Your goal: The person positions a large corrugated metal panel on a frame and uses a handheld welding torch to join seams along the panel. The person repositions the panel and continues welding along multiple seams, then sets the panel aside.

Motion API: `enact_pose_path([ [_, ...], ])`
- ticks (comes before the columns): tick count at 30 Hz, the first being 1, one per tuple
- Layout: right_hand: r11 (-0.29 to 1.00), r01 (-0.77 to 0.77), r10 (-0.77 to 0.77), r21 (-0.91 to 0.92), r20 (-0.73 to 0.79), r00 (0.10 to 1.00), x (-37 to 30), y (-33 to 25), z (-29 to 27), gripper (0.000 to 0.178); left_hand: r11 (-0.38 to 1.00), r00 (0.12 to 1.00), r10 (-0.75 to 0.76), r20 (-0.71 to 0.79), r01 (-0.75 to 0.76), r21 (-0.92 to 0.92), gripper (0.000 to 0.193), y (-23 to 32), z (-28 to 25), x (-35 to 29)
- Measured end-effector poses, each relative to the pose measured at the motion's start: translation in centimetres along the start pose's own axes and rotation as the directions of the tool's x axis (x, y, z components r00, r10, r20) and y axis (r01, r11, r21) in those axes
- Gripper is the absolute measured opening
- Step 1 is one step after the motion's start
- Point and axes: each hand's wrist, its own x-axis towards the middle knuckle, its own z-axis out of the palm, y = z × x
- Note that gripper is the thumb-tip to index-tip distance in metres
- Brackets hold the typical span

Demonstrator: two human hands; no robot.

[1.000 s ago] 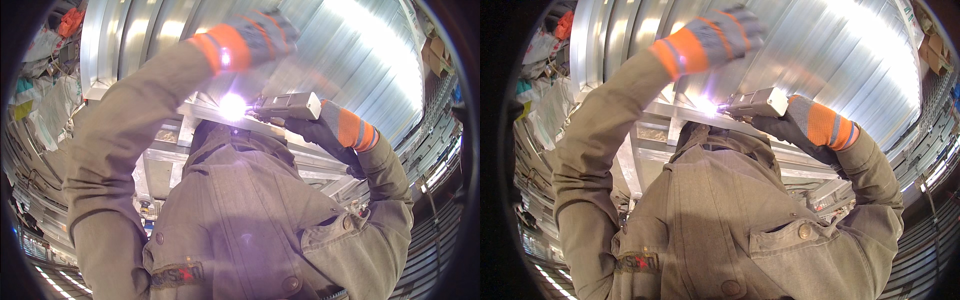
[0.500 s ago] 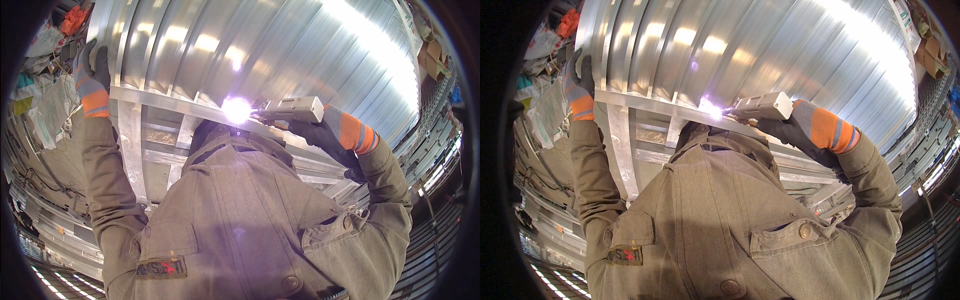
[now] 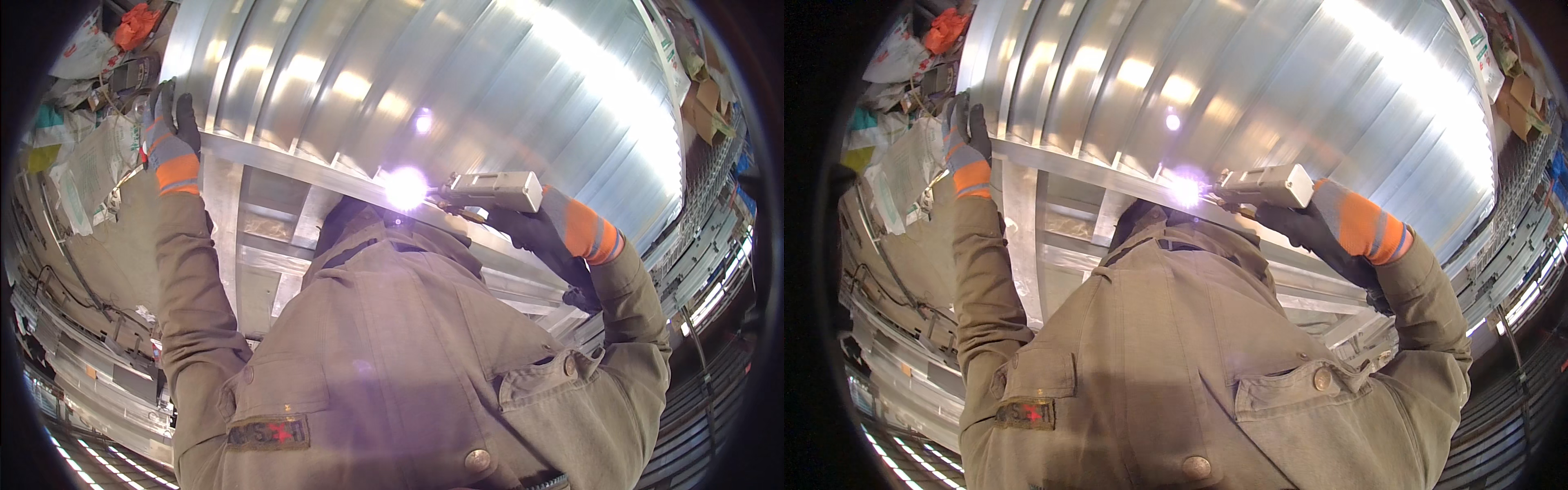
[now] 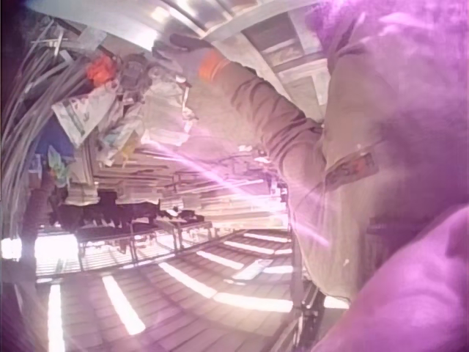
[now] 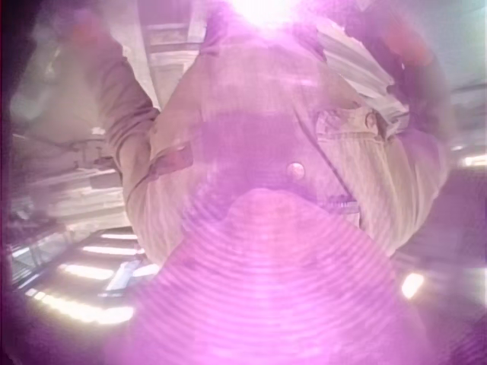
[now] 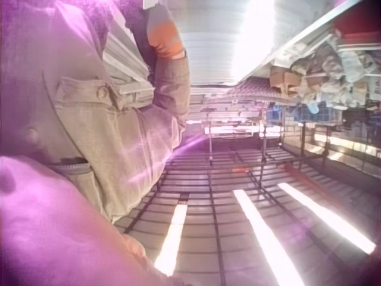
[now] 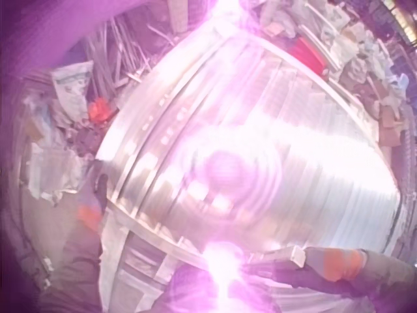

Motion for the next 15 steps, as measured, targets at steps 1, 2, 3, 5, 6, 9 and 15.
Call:
enact_pose_path([
  [1,0.999,-0.045,0.045,-0.005,-0.010,0.999,-0.2,0.1,0.0,0.043,1.000,1.000,-0.024,0.009,0.024,-0.020,0.043,-0.3,0.1,0.2],
  [2,0.998,-0.069,0.069,0.006,-0.016,0.997,-0.5,0.2,0.0,0.043,0.995,0.996,-0.084,0.035,0.086,-0.054,0.044,-0.5,0.0,0.4],
  [3,0.982,-0.184,0.186,0.038,-0.038,0.982,-0.5,0.3,0.0,0.043,0.958,0.982,-0.177,0.065,0.187,-0.217,0.048,-0.5,0.2,0.5],
  [5,0.987,-0.155,0.157,0.039,-0.058,0.986,-0.7,0.3,0.1,0.043,0.979,0.981,-0.190,0.027,0.191,-0.064,0.051,-0.5,0.3,1.0],
  [6,0.980,-0.197,0.198,0.023,-0.089,0.976,-0.7,0.2,0.1,0.043,0.974,0.974,-0.225,0.028,0.225,0.013,0.052,-0.5,0.3,1.4],
  [9,0.979,-0.138,0.157,0.148,-0.121,0.980,0.0,-0.7,1.1,0.040,0.979,0.973,-0.181,-0.141,0.192,0.070,0.055,-0.2,1.2,2.3],
  [15,0.996,0.070,-0.065,0.049,-0.105,0.992,3.9,-3.2,2.4,0.039,0.946,0.932,-0.315,-0.181,0.324,0.019,0.064,-1.1,3.8,3.5],
])
